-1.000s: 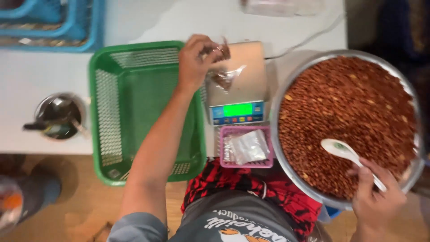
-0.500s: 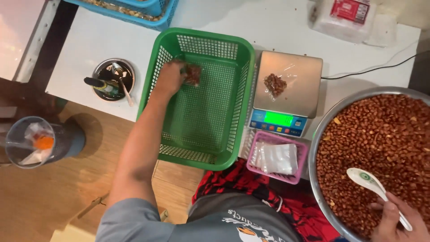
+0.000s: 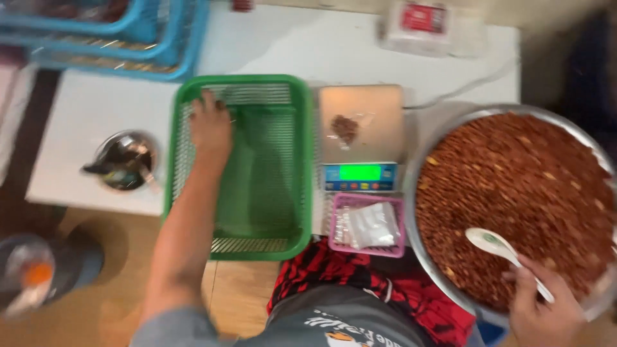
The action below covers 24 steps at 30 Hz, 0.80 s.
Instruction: The person scoops roasted peanuts from a large metal bowl into small plastic bags using a white plastic spoon. Each filled bag is placed on a digital scale to check the weight, then moved into a green basket. The process repeats continuously throughout the clip.
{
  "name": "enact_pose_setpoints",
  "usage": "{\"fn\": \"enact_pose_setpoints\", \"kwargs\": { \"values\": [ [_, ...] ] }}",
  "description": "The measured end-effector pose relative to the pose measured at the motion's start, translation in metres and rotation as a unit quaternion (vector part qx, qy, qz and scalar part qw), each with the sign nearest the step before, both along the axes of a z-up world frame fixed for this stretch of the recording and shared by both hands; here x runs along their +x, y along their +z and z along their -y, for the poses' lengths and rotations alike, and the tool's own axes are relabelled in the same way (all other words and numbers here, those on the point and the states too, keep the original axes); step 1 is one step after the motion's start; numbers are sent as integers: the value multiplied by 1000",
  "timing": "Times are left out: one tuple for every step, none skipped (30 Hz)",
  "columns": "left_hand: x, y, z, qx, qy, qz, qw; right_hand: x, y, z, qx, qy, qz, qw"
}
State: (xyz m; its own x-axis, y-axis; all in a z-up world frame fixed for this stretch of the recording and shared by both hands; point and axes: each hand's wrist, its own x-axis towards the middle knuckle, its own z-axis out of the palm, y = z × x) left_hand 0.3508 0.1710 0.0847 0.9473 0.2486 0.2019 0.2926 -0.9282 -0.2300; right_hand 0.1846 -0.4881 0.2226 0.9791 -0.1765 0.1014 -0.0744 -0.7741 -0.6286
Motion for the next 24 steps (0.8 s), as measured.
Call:
{"fn": "enact_pose_setpoints", "kwargs": {
  "values": [
    [-10, 27, 26, 65, -41, 135, 988, -4, 7, -8, 40, -12, 37, 998],
    [-19, 41, 81, 59, -61, 137, 987, -1, 6, -5, 36, -33, 38, 998],
    [-32, 55, 134, -97, -163, 119, 975, 2, 4, -2, 12, -21, 46, 999],
    [-53, 70, 185, -250, -258, 91, 929, 3, 2, 2, -12, -9, 52, 999],
    [-66, 70, 231, -255, -275, 86, 923, 6, 6, 0, -16, -28, 50, 998],
    [-82, 71, 274, -290, -263, -51, 919, 10, 10, -2, -67, -1, 70, 995],
    [-100, 73, 317, -315, -246, -188, 897, 16, 13, -3, -117, 28, 86, 989],
    [-98, 47, 324, -315, -267, -198, 889, 19, 13, -3, -124, 5, 79, 989],
    [-97, 21, 332, -351, -202, -264, 876, 23, 12, -1, -151, 30, 114, 981],
    [-93, -5, 343, -379, -139, -328, 854, 28, 12, 3, -183, 52, 150, 970],
    [-93, 12, 343, -376, -164, -338, 847, 27, 7, 14, -194, 26, 143, 970],
    [-94, 29, 339, -356, -187, -339, 850, 29, 2, 26, -255, 41, 138, 956],
    [-92, 47, 334, -337, -211, -340, 852, 30, -3, 37, -315, 56, 130, 938],
    [-93, 55, 335, -333, -223, -344, 849, 33, -7, 35, -318, 42, 125, 939],
    [-93, 62, 334, -328, -216, -342, 854, 37, -10, 32, -300, 51, 79, 949],
    [-93, 70, 331, -323, -204, -338, 860, 44, -14, 28, -279, 62, 35, 958],
    [-89, 80, 333, -319, -213, -340, 858, 50, -18, 14, -279, 52, 32, 958],
    [-88, 90, 333, -308, -211, -335, 865, 55, -22, 0, -205, 56, -17, 977],
    [-88, 100, 332, -296, -209, -329, 872, 60, -26, -16, -129, 58, -65, 988],
    [-88, 90, 332, -295, -212, -328, 872, 61, -23, -19, -129, 56, -64, 988],
    [-87, 80, 331, -296, -215, -328, 871, 62, -19, -24, -67, 36, -54, 996],
    [-86, 71, 329, -299, -214, -325, 871, 65, -16, -30, -5, 20, -44, 999],
    [-82, 64, 329, -299, -213, -323, 872, 61, -14, -27, -5, 22, -42, 999],
    [-81, 58, 327, -297, -232, -344, 860, 57, -13, -25, 96, -27, -29, 995]
  ]
}}
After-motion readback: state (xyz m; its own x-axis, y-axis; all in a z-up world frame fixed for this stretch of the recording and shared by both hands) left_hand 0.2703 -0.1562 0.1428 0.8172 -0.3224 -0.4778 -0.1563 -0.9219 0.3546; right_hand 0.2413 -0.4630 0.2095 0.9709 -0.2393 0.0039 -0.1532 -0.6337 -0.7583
